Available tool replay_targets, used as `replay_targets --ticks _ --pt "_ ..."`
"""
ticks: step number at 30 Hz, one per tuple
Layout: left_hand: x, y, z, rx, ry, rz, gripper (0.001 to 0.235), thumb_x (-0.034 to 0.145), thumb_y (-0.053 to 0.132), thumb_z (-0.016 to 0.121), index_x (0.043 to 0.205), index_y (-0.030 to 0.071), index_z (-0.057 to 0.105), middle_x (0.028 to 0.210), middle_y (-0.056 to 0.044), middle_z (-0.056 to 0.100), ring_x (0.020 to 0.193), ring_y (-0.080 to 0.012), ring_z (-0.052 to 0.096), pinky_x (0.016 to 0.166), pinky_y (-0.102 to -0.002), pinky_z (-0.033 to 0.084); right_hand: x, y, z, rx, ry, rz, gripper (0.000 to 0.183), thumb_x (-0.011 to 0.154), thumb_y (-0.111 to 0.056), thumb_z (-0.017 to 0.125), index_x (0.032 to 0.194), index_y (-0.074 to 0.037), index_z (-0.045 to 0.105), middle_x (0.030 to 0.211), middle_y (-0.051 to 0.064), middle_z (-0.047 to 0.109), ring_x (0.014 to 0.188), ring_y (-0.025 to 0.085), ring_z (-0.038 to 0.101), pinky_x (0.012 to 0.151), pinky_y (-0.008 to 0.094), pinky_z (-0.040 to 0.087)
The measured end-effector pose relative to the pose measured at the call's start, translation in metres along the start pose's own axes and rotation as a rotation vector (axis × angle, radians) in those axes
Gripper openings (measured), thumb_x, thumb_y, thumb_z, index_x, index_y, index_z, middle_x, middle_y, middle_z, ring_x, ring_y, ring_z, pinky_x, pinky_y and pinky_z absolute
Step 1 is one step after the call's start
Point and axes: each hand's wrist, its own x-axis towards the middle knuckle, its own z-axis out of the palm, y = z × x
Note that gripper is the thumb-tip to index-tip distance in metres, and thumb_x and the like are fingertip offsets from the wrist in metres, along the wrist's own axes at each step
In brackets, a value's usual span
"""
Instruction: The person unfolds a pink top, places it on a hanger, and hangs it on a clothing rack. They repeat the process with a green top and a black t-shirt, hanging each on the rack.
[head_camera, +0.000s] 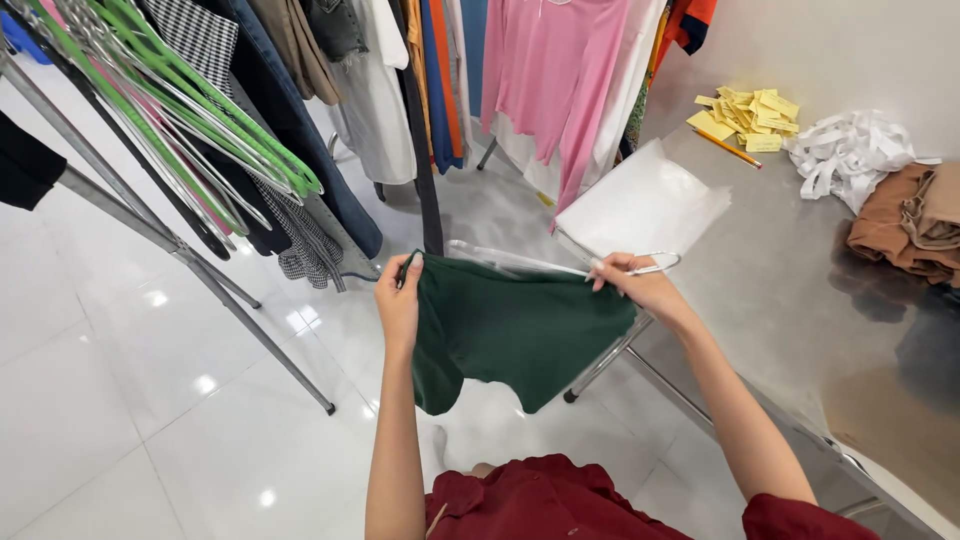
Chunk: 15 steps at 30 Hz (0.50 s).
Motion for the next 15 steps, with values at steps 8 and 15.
replay_targets --ticks 8,15 --pt "-0.015 0.000 0.004 0.008 -0.008 -0.024 0.017 0.092 0.028 0.080 0.101 0.013 0.081 0.083 -0.008 0.071 0.080 -0.0100 0.058 0.080 -0.029 0.051 -0.005 -0.008 -0.009 -0.223 -0.038 -0.008 0.020 0.092 -0.025 0.070 0.079 -0.013 0.080 0.064 0.002 0.073 0.060 0.012 0.042 0.058 0.026 0.030" --pt "-0.021 0.022 0.024 0.069 -0.272 0.109 0.008 0.084 0.022 0.084 0.092 0.020 0.084 0.086 -0.002 0.078 0.093 -0.0171 0.072 0.107 -0.034 0.045 -0.023 -0.049 -0.009 -0.354 -0.141 -0.054 0.023 0.091 -0.021 0.066 0.079 -0.008 0.081 0.054 0.007 0.069 0.053 0.019 0.050 0.059 0.029 0.041"
